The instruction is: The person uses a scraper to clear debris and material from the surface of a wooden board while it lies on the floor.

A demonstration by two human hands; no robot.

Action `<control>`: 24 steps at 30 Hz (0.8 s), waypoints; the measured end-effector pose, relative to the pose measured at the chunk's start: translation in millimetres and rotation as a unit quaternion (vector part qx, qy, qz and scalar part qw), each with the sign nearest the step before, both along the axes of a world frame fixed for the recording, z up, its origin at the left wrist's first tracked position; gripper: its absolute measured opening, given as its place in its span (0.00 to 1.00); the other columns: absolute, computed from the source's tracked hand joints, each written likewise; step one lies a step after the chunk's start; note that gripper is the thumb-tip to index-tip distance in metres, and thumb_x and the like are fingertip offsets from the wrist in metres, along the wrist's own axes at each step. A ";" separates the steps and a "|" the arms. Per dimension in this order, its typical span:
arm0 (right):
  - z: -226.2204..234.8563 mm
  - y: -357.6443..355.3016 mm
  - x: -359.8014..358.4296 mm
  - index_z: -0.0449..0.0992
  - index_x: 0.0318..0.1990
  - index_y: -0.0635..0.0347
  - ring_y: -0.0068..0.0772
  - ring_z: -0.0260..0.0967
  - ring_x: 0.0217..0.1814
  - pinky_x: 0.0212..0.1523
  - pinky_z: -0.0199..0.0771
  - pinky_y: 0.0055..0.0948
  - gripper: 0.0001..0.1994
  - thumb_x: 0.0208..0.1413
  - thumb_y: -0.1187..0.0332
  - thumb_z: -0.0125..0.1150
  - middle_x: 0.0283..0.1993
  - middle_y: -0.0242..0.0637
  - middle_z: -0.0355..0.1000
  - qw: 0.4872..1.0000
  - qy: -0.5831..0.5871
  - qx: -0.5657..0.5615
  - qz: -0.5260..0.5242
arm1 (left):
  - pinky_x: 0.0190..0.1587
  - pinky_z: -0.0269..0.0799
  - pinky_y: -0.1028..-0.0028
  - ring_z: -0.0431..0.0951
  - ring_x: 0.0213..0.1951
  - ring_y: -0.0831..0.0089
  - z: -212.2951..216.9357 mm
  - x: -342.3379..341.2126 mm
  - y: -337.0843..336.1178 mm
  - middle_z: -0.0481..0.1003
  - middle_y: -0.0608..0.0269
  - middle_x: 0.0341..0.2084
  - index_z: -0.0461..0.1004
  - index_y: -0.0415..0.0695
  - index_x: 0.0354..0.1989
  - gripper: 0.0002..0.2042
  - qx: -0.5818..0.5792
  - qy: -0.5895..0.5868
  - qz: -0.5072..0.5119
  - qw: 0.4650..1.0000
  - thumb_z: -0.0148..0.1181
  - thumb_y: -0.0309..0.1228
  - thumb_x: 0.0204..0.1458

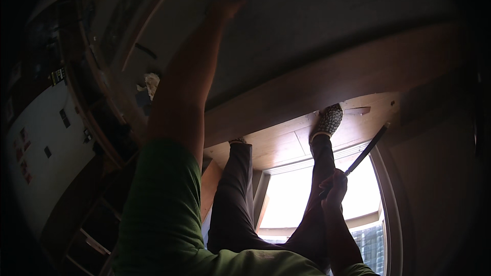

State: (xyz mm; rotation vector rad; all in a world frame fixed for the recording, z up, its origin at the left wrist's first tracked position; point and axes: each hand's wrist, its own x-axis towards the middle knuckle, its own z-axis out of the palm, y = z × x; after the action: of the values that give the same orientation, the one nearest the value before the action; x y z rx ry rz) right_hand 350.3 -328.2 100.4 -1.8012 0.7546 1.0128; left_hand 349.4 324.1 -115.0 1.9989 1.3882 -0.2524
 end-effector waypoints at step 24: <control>-1.6 5.4 9.5 0.69 0.51 0.62 0.23 0.66 0.20 0.23 0.73 0.23 0.18 0.64 0.57 0.57 0.24 0.31 0.67 0.999 0.009 0.005 -0.039 | 0.63 0.65 0.62 0.69 0.62 0.50 8.7 -0.1 7.7 0.69 0.42 0.59 0.59 0.40 0.67 0.49 0.090 -0.057 -0.064 0.992 0.70 0.57 0.39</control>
State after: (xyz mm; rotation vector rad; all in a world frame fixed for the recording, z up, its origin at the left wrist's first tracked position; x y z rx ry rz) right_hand 359.9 -322.8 98.8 -1.7439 0.8231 0.9800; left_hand 349.3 331.8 -106.3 2.2176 1.2495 -0.0709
